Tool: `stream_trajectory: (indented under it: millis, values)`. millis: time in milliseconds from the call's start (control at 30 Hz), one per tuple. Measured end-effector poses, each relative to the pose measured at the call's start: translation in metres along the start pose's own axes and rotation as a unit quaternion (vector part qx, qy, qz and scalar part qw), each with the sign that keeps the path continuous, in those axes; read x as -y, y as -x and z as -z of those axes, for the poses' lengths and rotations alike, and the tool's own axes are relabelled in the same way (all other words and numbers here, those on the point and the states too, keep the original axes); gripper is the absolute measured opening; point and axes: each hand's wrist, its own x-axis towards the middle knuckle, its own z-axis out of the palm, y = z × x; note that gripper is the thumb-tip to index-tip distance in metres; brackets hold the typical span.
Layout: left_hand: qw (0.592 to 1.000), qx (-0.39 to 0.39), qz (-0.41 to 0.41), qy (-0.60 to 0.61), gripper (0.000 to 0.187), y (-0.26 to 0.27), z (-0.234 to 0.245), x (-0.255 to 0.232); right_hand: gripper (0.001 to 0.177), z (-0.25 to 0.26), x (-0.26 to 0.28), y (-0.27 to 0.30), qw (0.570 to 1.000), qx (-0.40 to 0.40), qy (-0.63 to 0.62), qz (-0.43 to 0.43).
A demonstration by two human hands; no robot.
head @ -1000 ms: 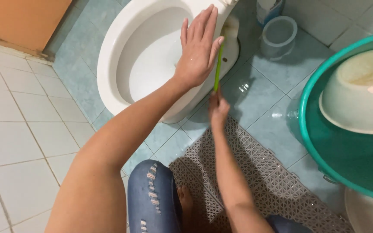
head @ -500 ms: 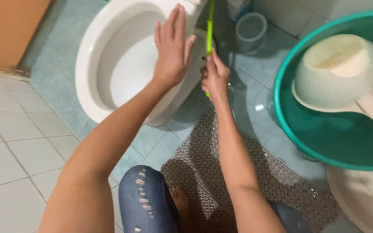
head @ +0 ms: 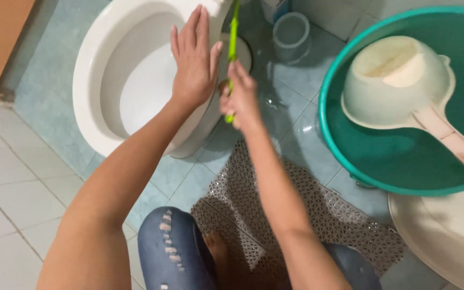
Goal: The person squats beside a toilet and uses a green toilet brush to scrub the rim and interior. They repeatedly scoop water from a green bucket with a white scoop and pour it into the bowl while scrubbing. The person rinses the brush in the bowl and finishes by placing the brush and scoop back in the bucket.
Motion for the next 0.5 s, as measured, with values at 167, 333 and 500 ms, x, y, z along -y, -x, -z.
stream_trajectory:
  millis: [167,333,500]
  values:
    - [1.000,0.013,0.012,0.006,0.062,-0.002,0.007,-0.011,0.061,-0.002,-0.009,0.024,1.000,0.004,0.018,-0.018]
    - [1.000,0.009,0.017,-0.002,0.059,0.005,0.002,-0.002,0.070,0.034,0.020,-0.010,0.997,0.049,0.054,-0.037]
    - [1.000,-0.018,-0.014,-0.017,0.056,-0.005,0.002,-0.004,0.059,-0.007,-0.017,0.059,0.992,-0.002,0.124,-0.030]
